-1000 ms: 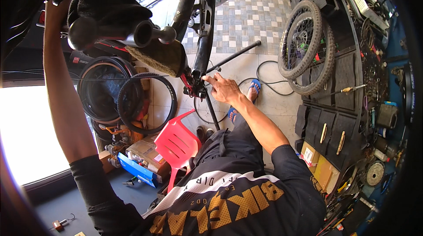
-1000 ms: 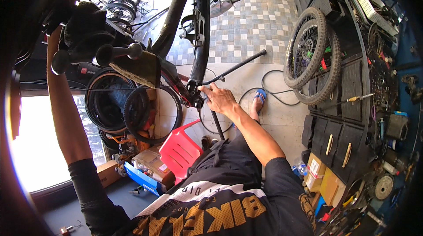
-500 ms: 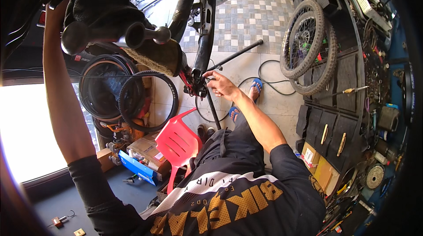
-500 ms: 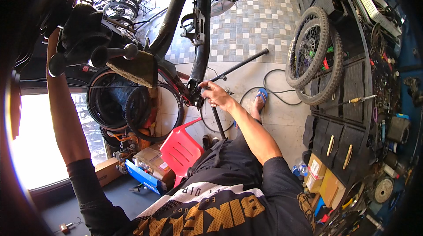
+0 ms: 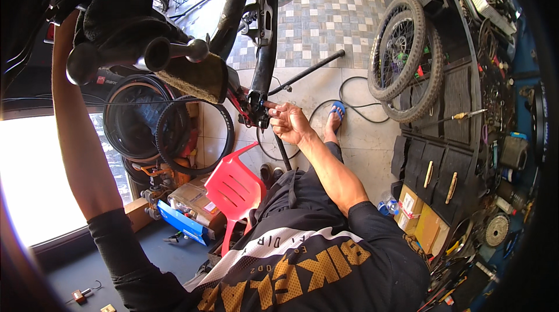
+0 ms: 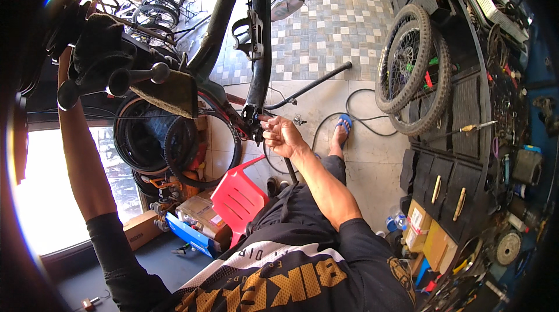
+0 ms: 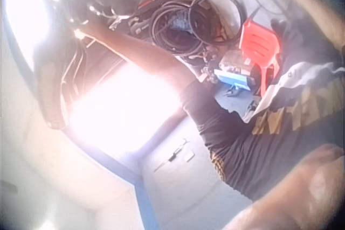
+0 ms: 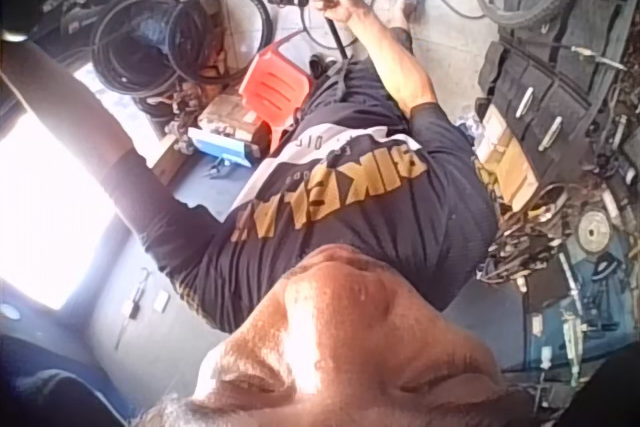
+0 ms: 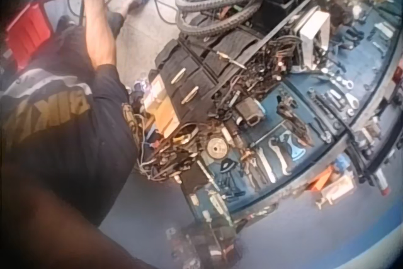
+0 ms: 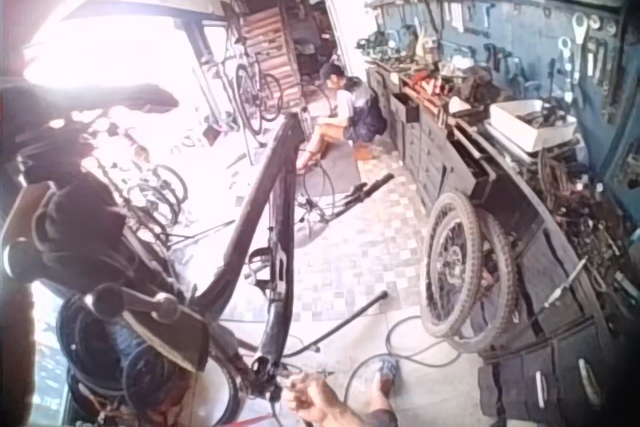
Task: The person manipulates a small metal ring with pliers, applies lubricant from a syringe, and then uses a heat gun on the bicycle frame. The person handles the ring, pliers, syringe, and heat gun in a workshop setting.
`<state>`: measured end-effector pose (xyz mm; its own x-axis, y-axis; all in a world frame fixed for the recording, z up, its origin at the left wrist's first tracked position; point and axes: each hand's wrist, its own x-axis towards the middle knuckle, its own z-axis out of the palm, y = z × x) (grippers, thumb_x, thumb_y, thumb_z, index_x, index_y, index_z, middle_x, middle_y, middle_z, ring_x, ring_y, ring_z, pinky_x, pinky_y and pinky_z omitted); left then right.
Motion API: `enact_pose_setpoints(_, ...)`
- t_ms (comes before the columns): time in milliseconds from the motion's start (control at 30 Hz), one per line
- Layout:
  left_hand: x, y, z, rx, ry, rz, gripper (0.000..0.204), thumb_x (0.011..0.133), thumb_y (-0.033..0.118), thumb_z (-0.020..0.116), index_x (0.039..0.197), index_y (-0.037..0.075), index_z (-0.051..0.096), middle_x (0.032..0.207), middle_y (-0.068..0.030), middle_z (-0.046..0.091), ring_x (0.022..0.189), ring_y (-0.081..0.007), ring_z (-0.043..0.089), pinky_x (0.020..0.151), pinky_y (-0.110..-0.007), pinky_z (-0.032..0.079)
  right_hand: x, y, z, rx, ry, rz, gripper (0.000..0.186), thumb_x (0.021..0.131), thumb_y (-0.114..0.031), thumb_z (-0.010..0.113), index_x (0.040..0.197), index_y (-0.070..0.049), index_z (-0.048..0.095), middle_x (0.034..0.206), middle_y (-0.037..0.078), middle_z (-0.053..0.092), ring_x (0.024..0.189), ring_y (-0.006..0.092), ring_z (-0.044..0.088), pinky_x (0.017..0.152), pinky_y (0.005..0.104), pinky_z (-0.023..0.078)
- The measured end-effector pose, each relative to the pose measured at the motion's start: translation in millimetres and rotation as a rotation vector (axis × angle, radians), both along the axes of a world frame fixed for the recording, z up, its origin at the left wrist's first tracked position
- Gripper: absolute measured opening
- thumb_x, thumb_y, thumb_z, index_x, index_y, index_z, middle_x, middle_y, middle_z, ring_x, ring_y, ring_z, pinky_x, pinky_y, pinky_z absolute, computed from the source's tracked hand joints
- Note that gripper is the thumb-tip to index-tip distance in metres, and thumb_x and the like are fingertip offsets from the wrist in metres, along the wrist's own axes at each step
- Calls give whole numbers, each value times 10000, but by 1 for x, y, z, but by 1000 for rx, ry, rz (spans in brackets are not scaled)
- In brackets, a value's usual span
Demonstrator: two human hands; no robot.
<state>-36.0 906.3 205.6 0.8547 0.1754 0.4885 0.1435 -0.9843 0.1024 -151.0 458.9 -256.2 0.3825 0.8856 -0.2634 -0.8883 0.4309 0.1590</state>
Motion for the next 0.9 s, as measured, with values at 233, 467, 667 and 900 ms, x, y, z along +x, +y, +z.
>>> enact_pose_setpoints(233, -1, -8, 0, -17, -1, 7, 632, 825, 303, 792, 1292, -76, 598, 1289, -262, 624, 1169, -367, 609, 1037, -456, 482, -4, 3, -1, 27, -44, -34, 501, 896, -136, 588, 1386, -48, 528, 821, -25, 518, 526, 69, 345, 443, 219, 286)
enact_pose_setpoints(467, 1, -14, 3, -74, 2, 10, 698, 812, 323, 810, 1320, -94, 576, 1324, -286, 598, 1197, -391, 588, 1066, -468, 470, -1, -1, -9, -93, -181, 27, 481, 904, -95, 566, 1384, -107, 539, 793, -46, 533, 501, 53, 326, 439, 211, 264)
enact_pose_setpoints(667, 20, 4, 13, -183, -5, -14, 755, 800, 339, 825, 1343, -110, 557, 1354, -308, 577, 1222, -411, 570, 1090, -478, 459, 8, -1, -14, -196, -424, 119, 462, 942, -53, 546, 1399, -113, 529, 771, -47, 506, 480, 34, 337, 410, 205, 261)
enact_pose_setpoints(900, 37, 30, 10, 290, -41, -17, 815, 729, 369, 883, 1309, -116, 580, 1348, -322, 559, 1234, -414, 550, 1078, -488, 465, 12, -1, -12, -368, -639, 167, 468, 955, -32, 533, 1415, -117, 536, 737, -60, 439, 490, 30, 333, 413, 201, 266)
